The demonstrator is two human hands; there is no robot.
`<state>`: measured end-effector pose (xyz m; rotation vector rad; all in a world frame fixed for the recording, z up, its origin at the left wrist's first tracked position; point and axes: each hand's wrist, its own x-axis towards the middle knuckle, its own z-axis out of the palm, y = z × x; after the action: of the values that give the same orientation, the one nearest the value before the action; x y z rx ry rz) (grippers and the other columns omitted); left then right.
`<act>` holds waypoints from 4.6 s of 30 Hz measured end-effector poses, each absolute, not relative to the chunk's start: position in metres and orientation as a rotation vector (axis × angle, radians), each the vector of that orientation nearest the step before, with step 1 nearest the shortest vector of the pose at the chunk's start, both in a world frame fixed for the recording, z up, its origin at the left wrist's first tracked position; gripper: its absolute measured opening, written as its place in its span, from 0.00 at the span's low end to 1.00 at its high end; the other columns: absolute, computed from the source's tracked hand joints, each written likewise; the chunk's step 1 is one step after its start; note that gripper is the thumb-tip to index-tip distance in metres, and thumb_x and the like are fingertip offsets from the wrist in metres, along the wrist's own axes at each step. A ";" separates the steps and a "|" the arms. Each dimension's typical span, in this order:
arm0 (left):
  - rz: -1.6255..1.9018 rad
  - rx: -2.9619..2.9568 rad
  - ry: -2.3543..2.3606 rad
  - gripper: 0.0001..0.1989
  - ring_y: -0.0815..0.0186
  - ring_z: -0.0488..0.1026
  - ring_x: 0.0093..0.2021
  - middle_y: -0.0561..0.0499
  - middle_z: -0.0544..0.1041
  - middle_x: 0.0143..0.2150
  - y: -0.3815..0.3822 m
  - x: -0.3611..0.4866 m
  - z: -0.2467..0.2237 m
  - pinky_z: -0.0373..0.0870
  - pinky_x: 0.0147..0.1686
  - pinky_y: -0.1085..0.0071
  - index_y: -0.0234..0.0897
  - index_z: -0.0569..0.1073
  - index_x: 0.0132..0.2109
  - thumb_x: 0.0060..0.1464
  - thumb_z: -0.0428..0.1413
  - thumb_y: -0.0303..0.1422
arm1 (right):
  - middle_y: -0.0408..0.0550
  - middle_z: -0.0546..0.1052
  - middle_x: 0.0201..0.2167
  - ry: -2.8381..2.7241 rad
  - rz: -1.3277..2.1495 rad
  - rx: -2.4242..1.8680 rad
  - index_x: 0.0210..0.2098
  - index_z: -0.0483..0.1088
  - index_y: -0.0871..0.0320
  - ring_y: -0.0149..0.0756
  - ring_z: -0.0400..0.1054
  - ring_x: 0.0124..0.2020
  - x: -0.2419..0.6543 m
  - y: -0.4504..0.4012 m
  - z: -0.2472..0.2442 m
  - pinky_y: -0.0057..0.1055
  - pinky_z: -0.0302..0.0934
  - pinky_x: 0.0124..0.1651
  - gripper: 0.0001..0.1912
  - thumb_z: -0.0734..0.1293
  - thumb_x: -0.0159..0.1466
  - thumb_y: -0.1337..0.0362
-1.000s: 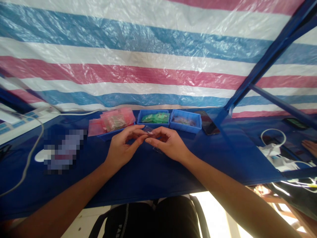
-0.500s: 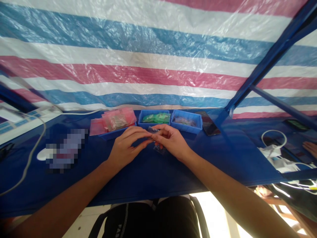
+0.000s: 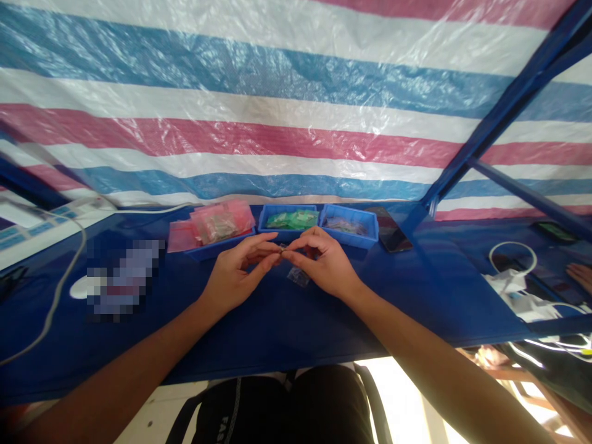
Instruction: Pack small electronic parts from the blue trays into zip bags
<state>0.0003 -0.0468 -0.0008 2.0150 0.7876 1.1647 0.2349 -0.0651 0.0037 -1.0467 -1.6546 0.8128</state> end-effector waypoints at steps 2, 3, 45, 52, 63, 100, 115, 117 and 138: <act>1.117 2.132 0.767 0.26 0.57 0.84 0.56 0.41 0.84 0.59 -0.047 0.002 -0.001 0.84 0.59 0.58 0.40 0.71 0.71 0.70 0.62 0.37 | 0.51 0.78 0.46 -1.704 0.645 -1.036 0.41 0.82 0.51 0.43 0.75 0.44 0.245 -0.061 0.011 0.40 0.72 0.46 0.09 0.76 0.69 0.53; 1.080 2.230 0.739 0.26 0.56 0.82 0.60 0.40 0.82 0.62 -0.047 0.003 0.000 0.82 0.63 0.55 0.41 0.71 0.70 0.69 0.62 0.36 | 0.51 0.79 0.47 -1.735 0.514 -1.038 0.41 0.81 0.51 0.45 0.76 0.48 0.252 -0.059 0.015 0.42 0.72 0.51 0.07 0.74 0.70 0.55; 1.115 1.984 0.773 0.31 0.64 0.84 0.51 0.40 0.72 0.68 -0.049 0.008 -0.004 0.84 0.56 0.66 0.42 0.68 0.70 0.62 0.54 0.20 | 0.49 0.80 0.46 -1.712 0.920 -0.938 0.54 0.79 0.50 0.40 0.78 0.44 0.229 -0.057 -0.013 0.36 0.76 0.44 0.17 0.77 0.67 0.58; 1.068 1.902 0.799 0.34 0.60 0.84 0.55 0.38 0.69 0.73 -0.049 0.007 -0.005 0.84 0.57 0.61 0.45 0.61 0.76 0.67 0.57 0.26 | 0.50 0.79 0.48 -1.723 0.868 -0.902 0.44 0.81 0.52 0.40 0.78 0.46 0.228 -0.058 -0.010 0.37 0.74 0.46 0.05 0.76 0.68 0.60; 1.099 2.144 1.036 0.18 0.64 0.80 0.40 0.49 0.80 0.42 -0.043 0.000 -0.001 0.81 0.45 0.66 0.39 0.76 0.63 0.70 0.59 0.36 | 0.46 0.80 0.39 -1.388 0.749 -1.056 0.45 0.77 0.53 0.39 0.76 0.39 0.233 -0.057 -0.009 0.37 0.72 0.43 0.07 0.74 0.69 0.59; 1.092 1.852 0.963 0.30 0.60 0.85 0.47 0.46 0.86 0.47 -0.044 0.006 -0.001 0.82 0.52 0.61 0.38 0.68 0.69 0.62 0.63 0.31 | 0.47 0.83 0.41 -1.550 1.073 -0.978 0.51 0.78 0.53 0.40 0.80 0.43 0.229 -0.056 -0.016 0.39 0.76 0.50 0.16 0.76 0.65 0.59; 1.094 1.957 0.944 0.24 0.62 0.84 0.43 0.48 0.85 0.45 -0.047 0.010 0.003 0.81 0.48 0.65 0.39 0.72 0.64 0.65 0.64 0.37 | 0.44 0.81 0.41 -1.616 1.088 -0.966 0.49 0.76 0.52 0.37 0.77 0.40 0.224 -0.061 -0.014 0.36 0.74 0.46 0.15 0.74 0.63 0.65; 1.115 1.998 0.973 0.23 0.62 0.84 0.43 0.48 0.84 0.46 -0.047 0.008 0.003 0.81 0.47 0.66 0.39 0.74 0.64 0.66 0.64 0.39 | 0.43 0.79 0.39 -1.593 1.075 -0.972 0.46 0.75 0.52 0.36 0.75 0.38 0.224 -0.061 -0.013 0.35 0.73 0.44 0.11 0.73 0.63 0.65; 0.973 1.518 0.786 0.21 0.58 0.85 0.49 0.44 0.86 0.51 -0.031 0.004 -0.010 0.82 0.53 0.62 0.37 0.77 0.57 0.63 0.67 0.43 | 0.50 0.72 0.65 -1.926 0.663 -0.864 0.47 0.84 0.46 0.46 0.67 0.70 0.231 -0.061 -0.010 0.51 0.62 0.74 0.20 0.63 0.72 0.74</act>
<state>0.0045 -0.0313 -0.0097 1.5175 0.7861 0.9727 0.2309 -0.0607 -0.0105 -0.8640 -1.9256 0.6628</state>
